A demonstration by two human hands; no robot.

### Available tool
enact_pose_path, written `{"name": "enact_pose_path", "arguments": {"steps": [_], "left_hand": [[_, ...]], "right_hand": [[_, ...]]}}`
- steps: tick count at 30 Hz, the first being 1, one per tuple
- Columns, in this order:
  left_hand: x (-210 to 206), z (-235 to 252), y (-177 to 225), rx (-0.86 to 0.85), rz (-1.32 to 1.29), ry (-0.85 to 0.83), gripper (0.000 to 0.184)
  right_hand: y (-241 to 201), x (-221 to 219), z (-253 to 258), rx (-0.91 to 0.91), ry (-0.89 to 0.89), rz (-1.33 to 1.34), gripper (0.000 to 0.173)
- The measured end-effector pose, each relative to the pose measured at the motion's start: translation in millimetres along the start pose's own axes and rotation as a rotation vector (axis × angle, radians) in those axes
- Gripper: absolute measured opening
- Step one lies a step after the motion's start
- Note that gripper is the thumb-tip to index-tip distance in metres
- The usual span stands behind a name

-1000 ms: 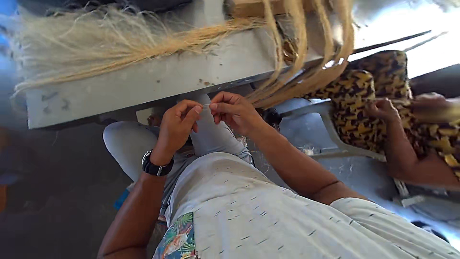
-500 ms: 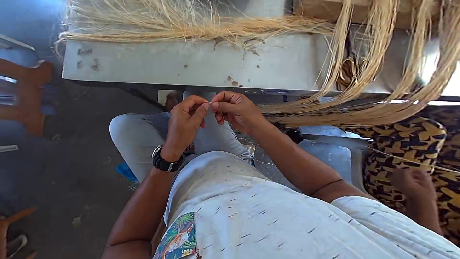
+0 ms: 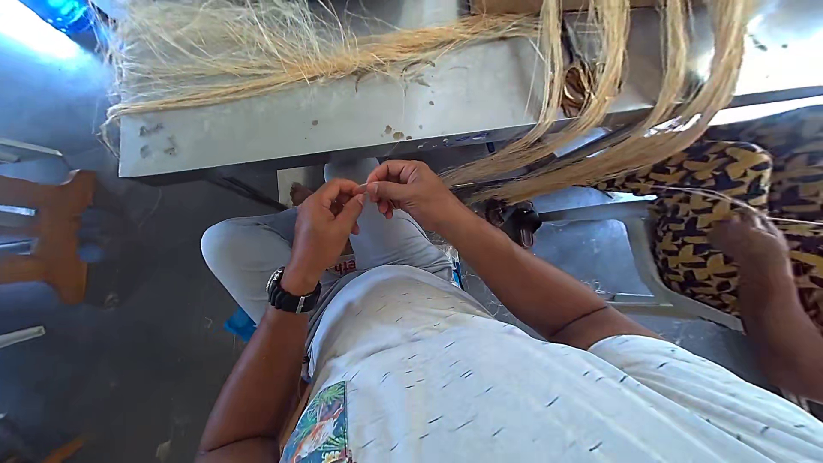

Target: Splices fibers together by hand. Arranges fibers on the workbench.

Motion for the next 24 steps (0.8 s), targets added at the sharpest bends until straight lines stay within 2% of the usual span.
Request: {"name": "enact_pose_path", "arguments": {"steps": [5,8,15,24], "left_hand": [[5,-2,-2,-0.013,-0.121,0.015,0.015],[11,-3,-11,-0.001,-0.27,-0.043,0.016],[20,8,-38,0.142,-0.674,-0.16,0.019],[41,12,-42,0.057,-0.575,-0.209,0.01]], "right_hand": [[-4,-6,-9,-0.031,-0.006,-0.062,0.008],[-6,-16,-9,-0.057,-0.034,-0.113,0.008],[3,-33,7,-0.081,-0.001,-0.087,0.006],[1,-45,18,-0.088,0.091,0.122,0.006]]}}
Point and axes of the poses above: each hand's wrist, its own z-axis towards the middle knuckle, its own x-axis out of the back of the hand, y = z × x, the point moved 4 cm from there along z, towards the middle knuckle, and after that the axes turned 8 degrees about z, right-handed, at the moved point
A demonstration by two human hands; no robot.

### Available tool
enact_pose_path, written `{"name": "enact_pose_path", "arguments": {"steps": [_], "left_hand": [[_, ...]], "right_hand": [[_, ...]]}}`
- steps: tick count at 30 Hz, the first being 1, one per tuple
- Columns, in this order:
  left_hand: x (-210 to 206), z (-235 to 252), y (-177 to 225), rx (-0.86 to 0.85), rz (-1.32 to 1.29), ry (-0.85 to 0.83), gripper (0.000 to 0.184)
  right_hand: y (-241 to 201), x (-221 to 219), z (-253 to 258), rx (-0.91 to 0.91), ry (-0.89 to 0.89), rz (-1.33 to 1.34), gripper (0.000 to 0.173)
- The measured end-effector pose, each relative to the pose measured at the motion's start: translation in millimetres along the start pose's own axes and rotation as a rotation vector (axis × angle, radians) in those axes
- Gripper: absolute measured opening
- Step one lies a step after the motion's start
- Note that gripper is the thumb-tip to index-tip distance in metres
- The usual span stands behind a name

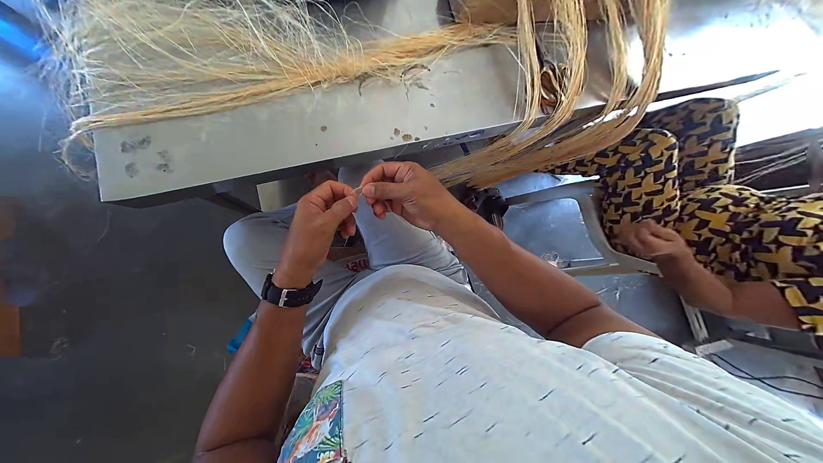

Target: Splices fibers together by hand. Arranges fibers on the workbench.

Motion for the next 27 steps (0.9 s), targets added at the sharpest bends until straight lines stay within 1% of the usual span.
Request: {"name": "enact_pose_path", "arguments": {"steps": [4,8,10,13,15,17,19,23,27], "left_hand": [[-1,-1,3,-0.035,0.056,-0.022,0.01],[-9,-5,5,-0.017,0.075,-0.032,0.012],[-15,-4,4,0.009,0.006,-0.029,0.015],[-26,0,-5,0.079,-0.17,-0.036,0.023],[-35,5,-10,0.128,-0.278,-0.069,0.027],[-44,10,-12,0.136,-0.348,-0.127,0.028],[-52,12,-10,0.108,-0.367,-0.161,0.025],[-59,13,-5,0.045,-0.341,-0.174,0.016],[-58,10,-2,0.008,-0.352,-0.191,0.015]], "right_hand": [[2,-3,-6,0.049,0.041,-0.042,0.007],[5,-1,-17,0.095,0.066,-0.134,0.007],[4,2,-24,0.122,0.059,-0.215,0.007],[0,7,-33,0.145,0.033,-0.276,0.008],[-4,12,-38,0.155,0.037,-0.284,0.009],[-7,20,-43,0.151,0.049,-0.279,0.01],[-10,29,-48,0.141,0.042,-0.227,0.009],[-16,37,-54,0.172,0.048,-0.147,0.008],[-17,32,-55,0.201,0.04,-0.137,0.008]]}}
Point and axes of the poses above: each hand's wrist, its own z-axis towards the middle knuckle, its own x-axis out of the back of the hand, y = z × x, the point moved 4 cm from there along z, towards the middle knuckle, and after that the axes turned 8 degrees about z, right-handed, at the moved point
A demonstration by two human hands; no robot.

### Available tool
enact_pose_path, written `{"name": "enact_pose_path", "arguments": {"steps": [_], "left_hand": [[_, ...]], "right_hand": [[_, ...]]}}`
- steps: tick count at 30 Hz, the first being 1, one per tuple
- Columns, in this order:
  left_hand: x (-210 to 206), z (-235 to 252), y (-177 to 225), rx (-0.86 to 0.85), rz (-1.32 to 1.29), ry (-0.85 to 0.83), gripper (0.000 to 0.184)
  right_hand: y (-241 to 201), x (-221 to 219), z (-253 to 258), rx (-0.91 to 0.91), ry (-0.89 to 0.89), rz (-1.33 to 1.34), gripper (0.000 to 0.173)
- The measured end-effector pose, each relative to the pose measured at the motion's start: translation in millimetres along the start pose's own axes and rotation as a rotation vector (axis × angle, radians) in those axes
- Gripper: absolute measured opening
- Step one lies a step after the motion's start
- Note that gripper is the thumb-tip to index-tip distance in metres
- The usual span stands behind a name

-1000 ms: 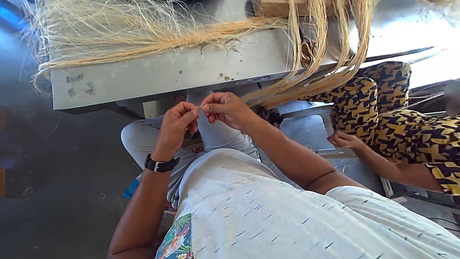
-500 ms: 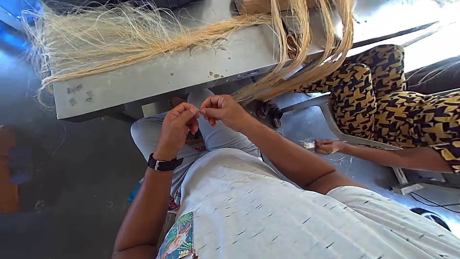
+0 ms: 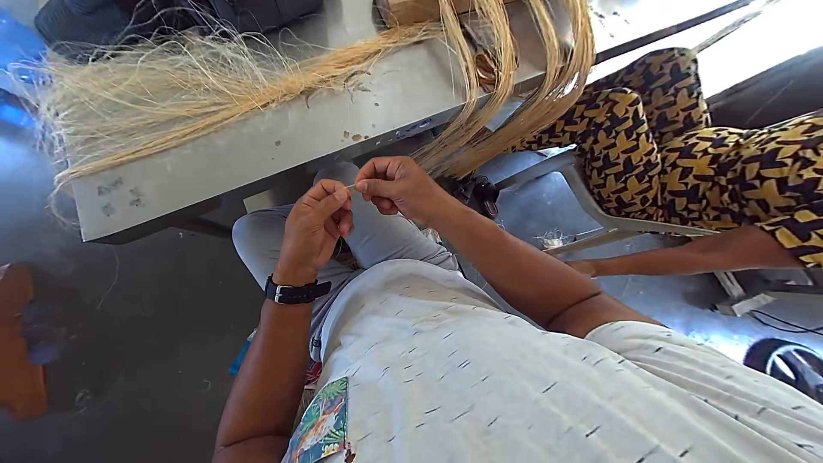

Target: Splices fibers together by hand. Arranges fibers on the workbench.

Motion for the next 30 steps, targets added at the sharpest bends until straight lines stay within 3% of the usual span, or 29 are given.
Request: {"name": "enact_pose_path", "arguments": {"steps": [11,17,24,30], "left_hand": [[5,-4,11,0.021,0.051,0.182,0.025],[2,1,7,0.108,-0.013,0.167,0.026],[-7,11,-3,0.107,-0.064,0.002,0.026],[-4,14,13,0.008,0.18,0.064,0.023]], "right_hand": [[-4,-15,8,0.095,-0.107,-0.286,0.012],[1,-10,3,0.104,-0.078,-0.26,0.011],[-6,12,-4,0.065,-0.031,-0.063,0.01],[-10,20,-7,0.078,0.068,-0.091,0.01]]}}
Point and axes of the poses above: each hand's wrist, its own z-axis towards the middle knuckle, its own x-axis out of the back of the hand, y = z × x, the point moved 4 cm from there along z, towards the middle knuckle, and after that the axes turned 8 degrees about z, right-handed, at the moved point
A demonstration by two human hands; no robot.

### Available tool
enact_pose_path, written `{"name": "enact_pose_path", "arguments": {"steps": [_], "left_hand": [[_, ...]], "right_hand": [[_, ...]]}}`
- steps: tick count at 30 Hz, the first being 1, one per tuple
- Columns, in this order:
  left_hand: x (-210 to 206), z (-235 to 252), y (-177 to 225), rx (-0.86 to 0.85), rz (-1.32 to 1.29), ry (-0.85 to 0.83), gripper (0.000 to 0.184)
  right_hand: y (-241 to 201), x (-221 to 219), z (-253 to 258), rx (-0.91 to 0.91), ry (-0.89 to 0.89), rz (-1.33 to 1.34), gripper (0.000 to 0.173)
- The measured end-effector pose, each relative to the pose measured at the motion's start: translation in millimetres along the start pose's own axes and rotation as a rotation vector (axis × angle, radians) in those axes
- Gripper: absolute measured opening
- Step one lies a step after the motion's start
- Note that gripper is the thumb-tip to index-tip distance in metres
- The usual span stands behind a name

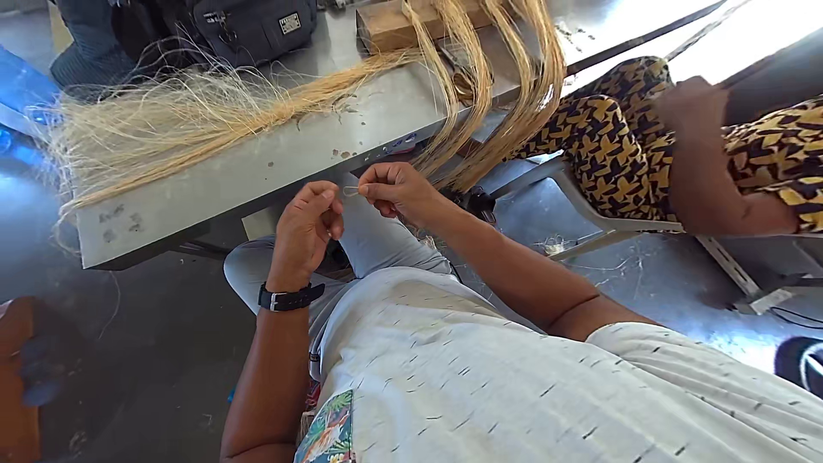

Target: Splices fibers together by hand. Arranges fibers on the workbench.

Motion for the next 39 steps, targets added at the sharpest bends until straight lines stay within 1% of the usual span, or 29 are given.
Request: {"name": "enact_pose_path", "arguments": {"steps": [3,7,9,10,14,17,19,23,26,30,34,39], "left_hand": [[27,2,18,-0.106,0.249,0.119,0.022],[77,13,46,-0.286,0.741,0.244,0.023],[102,23,51,-0.311,0.923,0.311,0.028],[113,28,51,-0.323,0.968,0.331,0.028],[139,39,32,-0.313,1.004,0.356,0.03],[143,37,26,-0.346,0.984,0.375,0.029],[143,37,25,-0.354,0.97,0.398,0.029],[142,41,27,-0.347,0.955,0.419,0.027],[143,42,28,-0.344,0.938,0.428,0.026],[142,43,28,-0.333,0.952,0.456,0.025],[142,43,29,-0.354,0.935,0.441,0.023],[143,42,27,-0.354,0.944,0.43,0.025]], "right_hand": [[-4,13,2,0.001,0.1,0.015,0.011],[-19,41,9,-0.01,0.262,-0.007,0.011],[-32,61,16,0.0,0.379,-0.007,0.012],[-40,73,21,0.01,0.445,-0.001,0.011],[-73,133,41,0.07,0.721,0.011,0.011],[-97,170,67,0.111,0.857,0.035,0.004],[-112,188,89,0.108,0.915,0.056,0.004],[-133,209,143,0.053,0.938,0.03,0.013],[-135,215,178,0.036,0.975,0.034,0.013],[-135,224,219,0.028,0.977,0.073,0.011],[-138,230,241,0.026,1.005,0.104,0.011],[-138,237,256,-0.009,1.009,0.034,0.009]]}}
Point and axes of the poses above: each hand's wrist, its own z-axis towards the middle knuckle, its own x-axis out of the back of the hand, y = z × x, the point moved 4 cm from there along z, towards the middle knuckle, and after that the axes turned 8 degrees about z, right-handed, at the moved point
